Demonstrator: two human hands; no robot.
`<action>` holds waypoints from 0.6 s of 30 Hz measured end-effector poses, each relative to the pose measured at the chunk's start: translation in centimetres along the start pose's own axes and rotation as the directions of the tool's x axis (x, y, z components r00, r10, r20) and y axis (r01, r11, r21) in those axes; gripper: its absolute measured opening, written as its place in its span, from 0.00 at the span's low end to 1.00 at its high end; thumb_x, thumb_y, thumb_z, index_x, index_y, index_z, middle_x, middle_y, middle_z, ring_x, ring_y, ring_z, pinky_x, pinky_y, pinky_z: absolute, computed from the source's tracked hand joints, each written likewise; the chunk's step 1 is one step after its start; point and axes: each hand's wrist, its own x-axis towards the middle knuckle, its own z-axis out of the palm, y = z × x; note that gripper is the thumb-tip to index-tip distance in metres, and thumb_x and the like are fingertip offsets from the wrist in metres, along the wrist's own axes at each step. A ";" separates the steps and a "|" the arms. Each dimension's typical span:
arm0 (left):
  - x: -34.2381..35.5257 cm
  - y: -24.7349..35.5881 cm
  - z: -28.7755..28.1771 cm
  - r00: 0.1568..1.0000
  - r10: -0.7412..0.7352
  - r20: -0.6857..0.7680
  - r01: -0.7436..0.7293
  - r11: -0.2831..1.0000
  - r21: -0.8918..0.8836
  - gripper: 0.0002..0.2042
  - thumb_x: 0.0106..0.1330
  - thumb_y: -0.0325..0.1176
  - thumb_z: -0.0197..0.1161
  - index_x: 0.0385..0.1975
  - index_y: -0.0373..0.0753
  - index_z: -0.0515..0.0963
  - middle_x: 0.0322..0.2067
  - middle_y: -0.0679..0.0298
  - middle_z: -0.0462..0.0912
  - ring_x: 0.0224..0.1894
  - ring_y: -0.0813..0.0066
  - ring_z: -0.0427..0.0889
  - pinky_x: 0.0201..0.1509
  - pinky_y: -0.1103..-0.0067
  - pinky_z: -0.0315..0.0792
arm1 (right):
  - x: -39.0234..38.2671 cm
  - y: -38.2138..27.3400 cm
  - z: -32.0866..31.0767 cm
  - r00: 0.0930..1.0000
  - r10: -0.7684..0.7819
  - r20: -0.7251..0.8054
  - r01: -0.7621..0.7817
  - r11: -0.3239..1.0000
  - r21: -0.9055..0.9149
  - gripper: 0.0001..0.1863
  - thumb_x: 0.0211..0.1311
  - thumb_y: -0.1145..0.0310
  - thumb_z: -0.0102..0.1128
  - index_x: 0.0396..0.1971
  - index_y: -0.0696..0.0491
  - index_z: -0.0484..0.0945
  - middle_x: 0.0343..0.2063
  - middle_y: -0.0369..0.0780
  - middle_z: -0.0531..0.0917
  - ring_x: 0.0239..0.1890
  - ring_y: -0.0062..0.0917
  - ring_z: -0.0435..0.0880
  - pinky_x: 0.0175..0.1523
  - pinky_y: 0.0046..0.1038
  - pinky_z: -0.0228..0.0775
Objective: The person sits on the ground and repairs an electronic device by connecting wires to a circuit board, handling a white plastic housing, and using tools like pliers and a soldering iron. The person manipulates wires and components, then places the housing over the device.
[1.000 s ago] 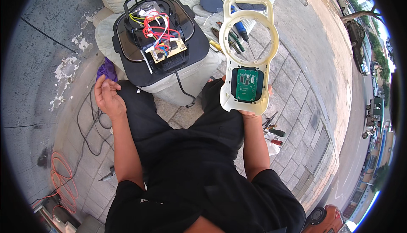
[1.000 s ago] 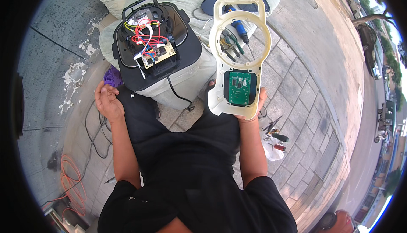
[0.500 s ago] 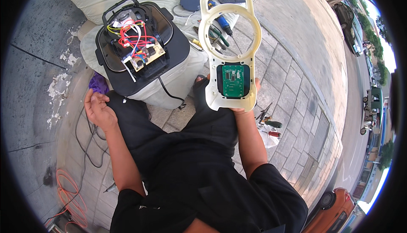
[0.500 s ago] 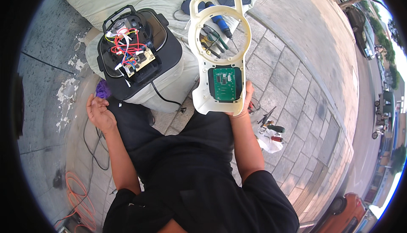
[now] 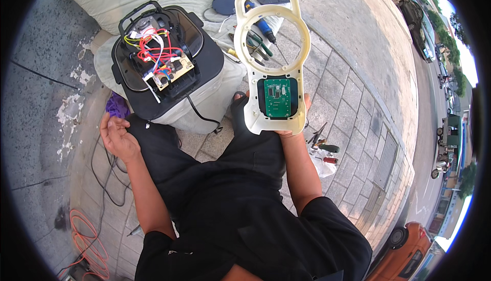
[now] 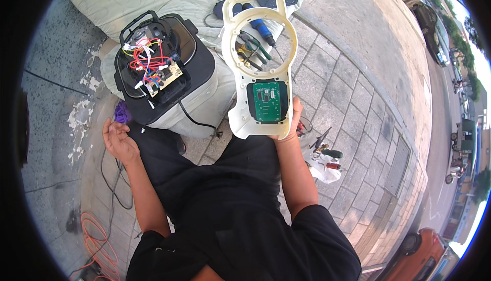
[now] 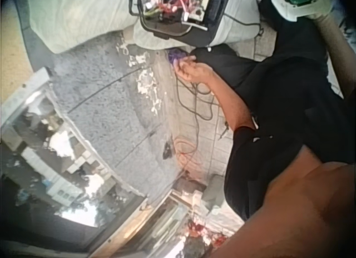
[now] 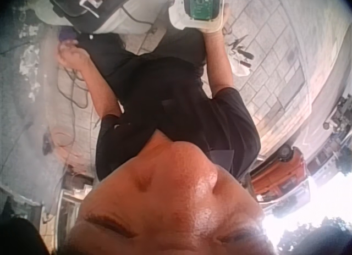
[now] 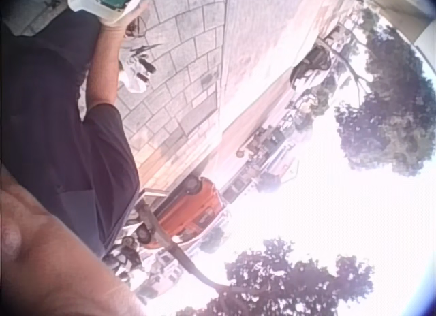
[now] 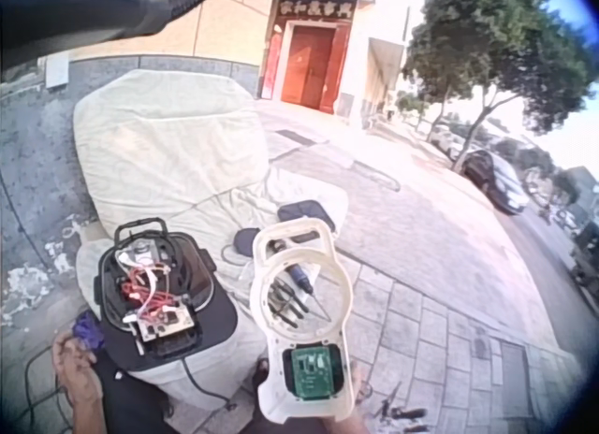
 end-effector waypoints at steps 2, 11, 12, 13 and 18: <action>-0.7 0.5 1.0 0.999 0.039 0.020 -0.040 0.998 0.048 0.13 0.78 0.29 0.54 0.56 0.27 0.74 0.32 0.58 0.81 0.31 0.73 0.78 0.37 0.78 0.73 | -0.5 -0.2 0.0 0.994 0.103 0.043 -0.104 0.995 0.004 0.43 0.62 0.36 0.61 0.68 0.53 0.73 0.61 0.49 0.82 0.61 0.47 0.83 0.67 0.51 0.76; -11.8 4.8 2.1 0.534 -0.232 0.813 -0.346 0.818 0.460 0.11 0.73 0.35 0.66 0.38 0.31 0.85 0.33 0.53 0.87 0.33 0.60 0.86 0.39 0.70 0.82 | -1.0 -0.3 0.5 0.982 0.128 0.139 -0.123 0.991 -0.046 0.36 0.66 0.41 0.64 0.63 0.53 0.78 0.56 0.44 0.86 0.57 0.36 0.85 0.68 0.43 0.72; -12.1 4.6 4.2 0.378 -0.202 0.904 -0.393 0.849 0.354 0.09 0.72 0.35 0.66 0.36 0.36 0.84 0.29 0.55 0.85 0.29 0.56 0.84 0.35 0.68 0.79 | -2.2 -0.7 0.8 0.988 0.083 0.127 -0.078 0.996 -0.045 0.36 0.66 0.40 0.63 0.63 0.53 0.78 0.56 0.44 0.86 0.57 0.36 0.85 0.68 0.43 0.72; -12.5 1.9 3.0 0.294 -0.390 0.873 -0.207 0.866 0.456 0.12 0.68 0.35 0.65 0.39 0.30 0.81 0.24 0.62 0.77 0.22 0.75 0.74 0.26 0.80 0.67 | -3.1 -1.0 0.8 0.992 0.044 0.115 -0.039 0.998 -0.047 0.36 0.66 0.40 0.63 0.63 0.53 0.78 0.56 0.44 0.86 0.57 0.36 0.85 0.69 0.43 0.72; -12.9 -0.7 4.8 0.135 -0.591 0.795 -0.073 0.795 0.603 0.10 0.65 0.31 0.69 0.40 0.31 0.82 0.28 0.61 0.84 0.28 0.75 0.82 0.32 0.80 0.75 | -4.4 -0.3 0.1 0.993 -0.045 0.110 0.046 0.999 -0.003 0.36 0.64 0.41 0.66 0.62 0.53 0.79 0.55 0.43 0.87 0.56 0.35 0.86 0.68 0.41 0.73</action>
